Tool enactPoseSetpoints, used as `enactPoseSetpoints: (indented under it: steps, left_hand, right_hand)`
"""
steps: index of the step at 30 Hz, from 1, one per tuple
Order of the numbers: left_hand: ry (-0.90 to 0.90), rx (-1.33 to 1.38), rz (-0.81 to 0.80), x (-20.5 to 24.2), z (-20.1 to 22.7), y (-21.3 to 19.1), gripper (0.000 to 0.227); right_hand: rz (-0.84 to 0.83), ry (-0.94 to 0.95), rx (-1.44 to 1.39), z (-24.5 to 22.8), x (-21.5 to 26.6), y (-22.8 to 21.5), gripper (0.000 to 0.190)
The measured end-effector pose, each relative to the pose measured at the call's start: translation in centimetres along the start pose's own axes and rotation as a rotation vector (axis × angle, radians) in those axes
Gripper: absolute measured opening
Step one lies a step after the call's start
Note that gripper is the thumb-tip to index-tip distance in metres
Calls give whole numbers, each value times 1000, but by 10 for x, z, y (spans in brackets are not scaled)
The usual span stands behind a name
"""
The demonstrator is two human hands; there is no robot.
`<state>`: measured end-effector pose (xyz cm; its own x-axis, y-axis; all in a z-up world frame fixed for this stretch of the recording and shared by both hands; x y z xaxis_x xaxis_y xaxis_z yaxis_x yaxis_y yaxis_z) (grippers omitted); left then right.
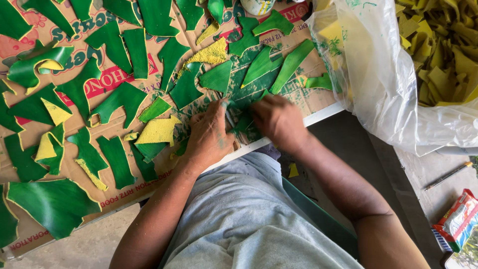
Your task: The person paints green foam cutouts on a table using a cloth to apply green paint from a small container. They repeatedly pick up cutouts, apply paint, and place them back on the table.
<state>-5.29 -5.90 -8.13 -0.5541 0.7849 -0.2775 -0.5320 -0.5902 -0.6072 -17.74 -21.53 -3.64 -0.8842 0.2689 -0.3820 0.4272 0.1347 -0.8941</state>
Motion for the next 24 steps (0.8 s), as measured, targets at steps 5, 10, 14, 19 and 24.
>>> enactPoseSetpoints:
  steps: [5,10,14,19,24]
  left_hand:
    - [38,-28,-27,1,0,-3,62]
    - [57,-3,-116,1,3,-13,63]
    - [47,-146,-42,-4,19,-4,74]
    - [127,-362,-20,-13,36,13,42]
    - [162,-264,111,-11,33,12,33]
  right_hand:
    - [187,116,12,50,-13,-31,14]
    - [272,336,-144,80,-4,-65,14]
    - [291,404,-152,90,13,-71,16]
    - [294,391,-170,93,28,-63,17]
    - [353,336,-457,106,38,-42,11]
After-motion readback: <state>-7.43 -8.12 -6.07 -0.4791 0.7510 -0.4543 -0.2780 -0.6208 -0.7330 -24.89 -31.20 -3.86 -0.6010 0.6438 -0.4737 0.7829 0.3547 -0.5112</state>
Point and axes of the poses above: each hand's wrist, its own x-axis away from the middle knuckle, its own y-axis out of the palm, z = x × y, the point moved 2 cm from there along -x, towards the middle knuckle, and after that the axes turned 10 degrees about z, right-handed, at the moved point
